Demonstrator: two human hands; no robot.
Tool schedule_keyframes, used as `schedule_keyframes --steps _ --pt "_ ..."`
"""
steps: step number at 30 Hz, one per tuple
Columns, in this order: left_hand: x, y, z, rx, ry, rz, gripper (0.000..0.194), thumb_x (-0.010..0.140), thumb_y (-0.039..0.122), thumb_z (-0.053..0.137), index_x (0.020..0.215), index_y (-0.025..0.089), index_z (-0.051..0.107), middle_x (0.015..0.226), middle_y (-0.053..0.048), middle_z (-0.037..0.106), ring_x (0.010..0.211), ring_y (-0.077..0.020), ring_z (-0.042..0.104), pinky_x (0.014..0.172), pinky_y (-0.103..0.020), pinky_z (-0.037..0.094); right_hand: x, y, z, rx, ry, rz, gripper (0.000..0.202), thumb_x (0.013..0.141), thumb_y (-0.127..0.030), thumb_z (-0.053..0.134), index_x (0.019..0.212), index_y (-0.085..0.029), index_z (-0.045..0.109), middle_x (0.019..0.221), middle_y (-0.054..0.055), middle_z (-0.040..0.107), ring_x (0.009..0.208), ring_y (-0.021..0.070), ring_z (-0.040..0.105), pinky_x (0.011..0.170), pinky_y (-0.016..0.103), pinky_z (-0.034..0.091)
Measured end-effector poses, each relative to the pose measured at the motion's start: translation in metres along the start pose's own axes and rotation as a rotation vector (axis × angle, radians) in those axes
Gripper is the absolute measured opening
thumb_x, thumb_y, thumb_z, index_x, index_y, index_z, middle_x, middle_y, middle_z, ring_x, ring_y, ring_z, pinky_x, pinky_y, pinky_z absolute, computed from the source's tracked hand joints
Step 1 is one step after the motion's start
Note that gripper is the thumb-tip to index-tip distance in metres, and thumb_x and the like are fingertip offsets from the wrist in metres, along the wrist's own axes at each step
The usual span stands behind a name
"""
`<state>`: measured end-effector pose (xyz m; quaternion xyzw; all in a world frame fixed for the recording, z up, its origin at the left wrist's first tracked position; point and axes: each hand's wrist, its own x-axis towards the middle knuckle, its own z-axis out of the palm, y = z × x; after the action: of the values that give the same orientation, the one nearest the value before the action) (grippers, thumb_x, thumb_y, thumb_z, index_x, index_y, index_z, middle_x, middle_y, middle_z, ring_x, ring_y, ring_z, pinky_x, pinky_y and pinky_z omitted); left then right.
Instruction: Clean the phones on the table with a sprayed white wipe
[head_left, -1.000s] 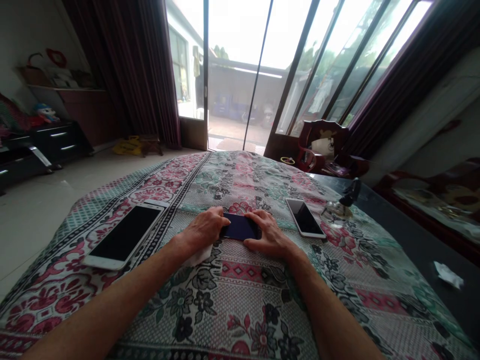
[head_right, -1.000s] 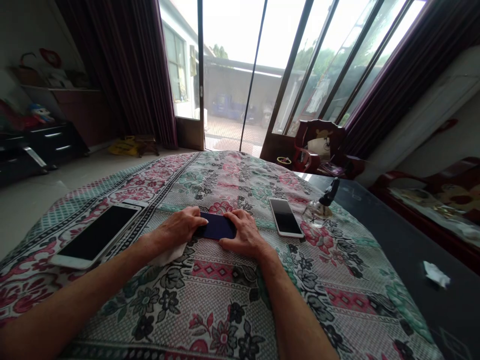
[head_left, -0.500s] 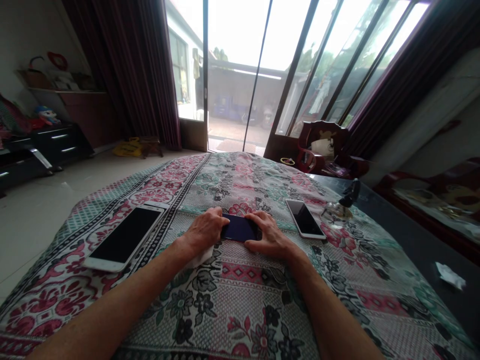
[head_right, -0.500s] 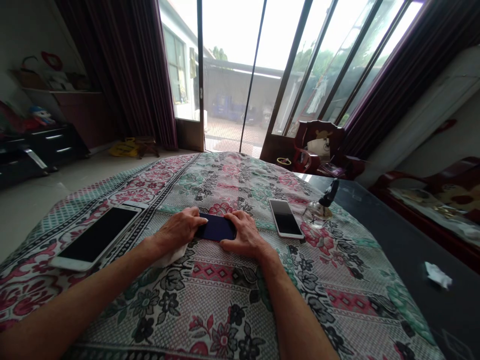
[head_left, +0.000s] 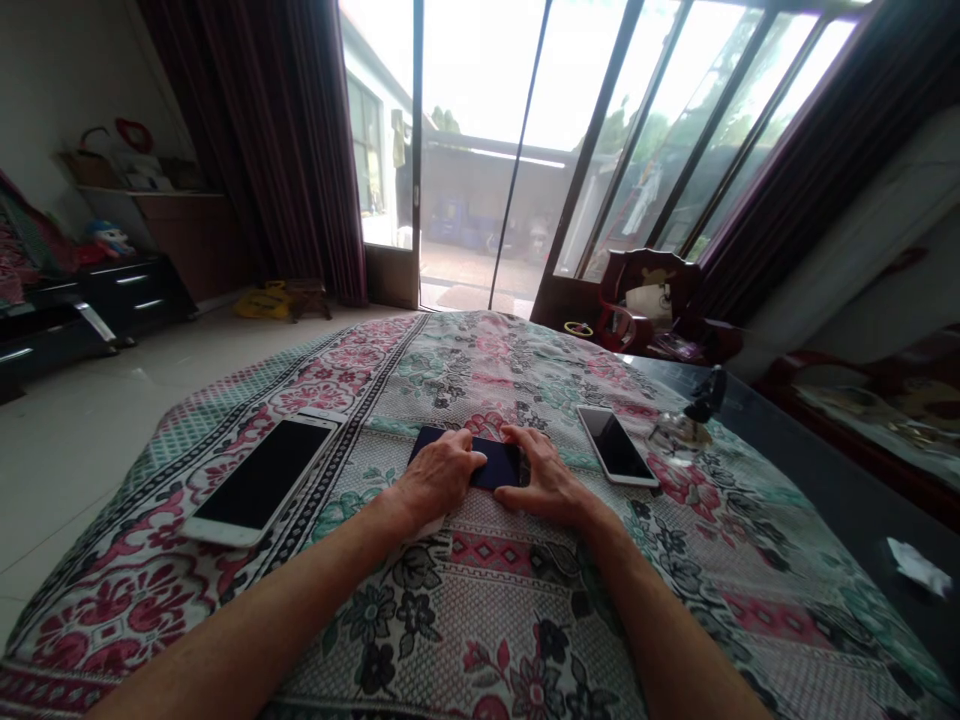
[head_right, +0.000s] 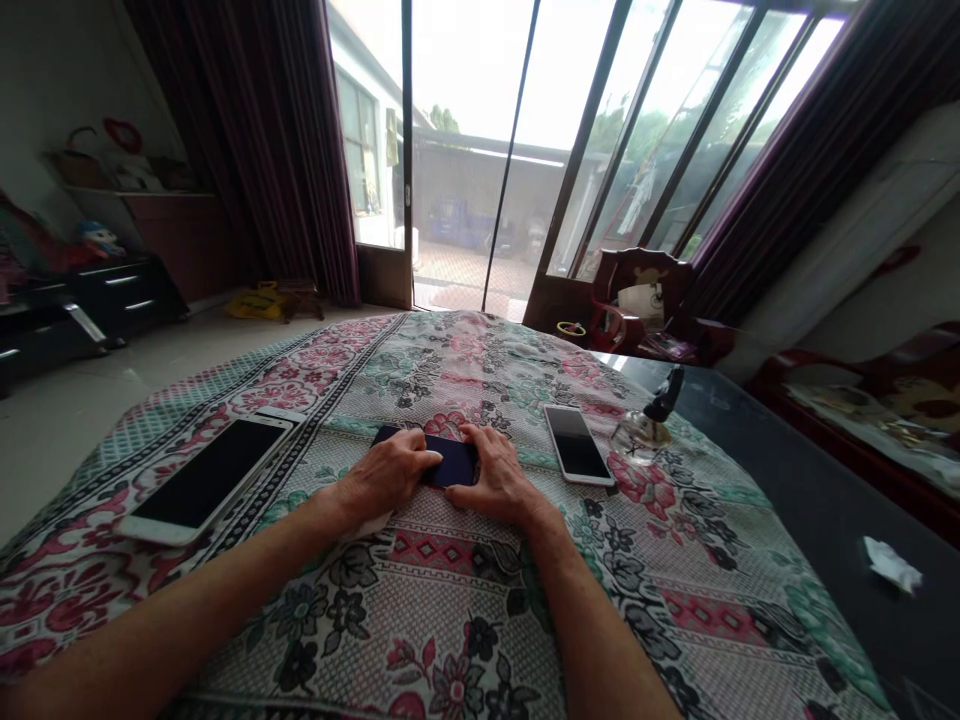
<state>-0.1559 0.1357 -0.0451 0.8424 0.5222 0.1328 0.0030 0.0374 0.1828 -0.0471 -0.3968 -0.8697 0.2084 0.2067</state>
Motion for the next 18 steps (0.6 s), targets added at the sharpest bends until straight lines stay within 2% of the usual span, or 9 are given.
schedule_keyframes --steps 4,12,18 --pt "0.010 -0.003 0.001 0.029 -0.002 -0.044 0.023 0.088 0.015 0.044 0.088 0.017 0.067 0.091 -0.009 0.054 0.086 -0.0200 0.053 0.076 -0.030 0.046 -0.001 0.000 0.001 0.005 0.008 -0.004 0.074 0.060 -0.024 0.071 0.128 -0.024 0.040 0.118 0.007 0.049 0.115 0.0263 0.044 0.102 0.046 0.033" --pt "0.017 0.009 0.002 0.062 0.015 -0.062 0.022 0.088 0.015 0.044 0.091 0.013 0.066 0.096 -0.013 0.055 0.092 -0.0240 0.053 0.076 -0.033 0.047 -0.001 0.003 0.002 0.008 0.008 -0.005 0.077 0.060 -0.025 0.071 0.130 -0.024 0.038 0.119 0.008 0.049 0.116 0.0268 0.044 0.103 0.046 0.033" --pt "0.011 -0.020 -0.003 0.082 0.031 -0.278 0.026 0.087 0.010 0.040 0.085 0.015 0.066 0.092 -0.011 0.055 0.086 -0.0217 0.053 0.073 -0.031 0.046 -0.001 -0.001 0.000 0.018 0.001 0.009 0.073 0.062 -0.025 0.071 0.128 -0.024 0.040 0.120 0.008 0.049 0.116 0.0274 0.043 0.102 0.047 0.033"
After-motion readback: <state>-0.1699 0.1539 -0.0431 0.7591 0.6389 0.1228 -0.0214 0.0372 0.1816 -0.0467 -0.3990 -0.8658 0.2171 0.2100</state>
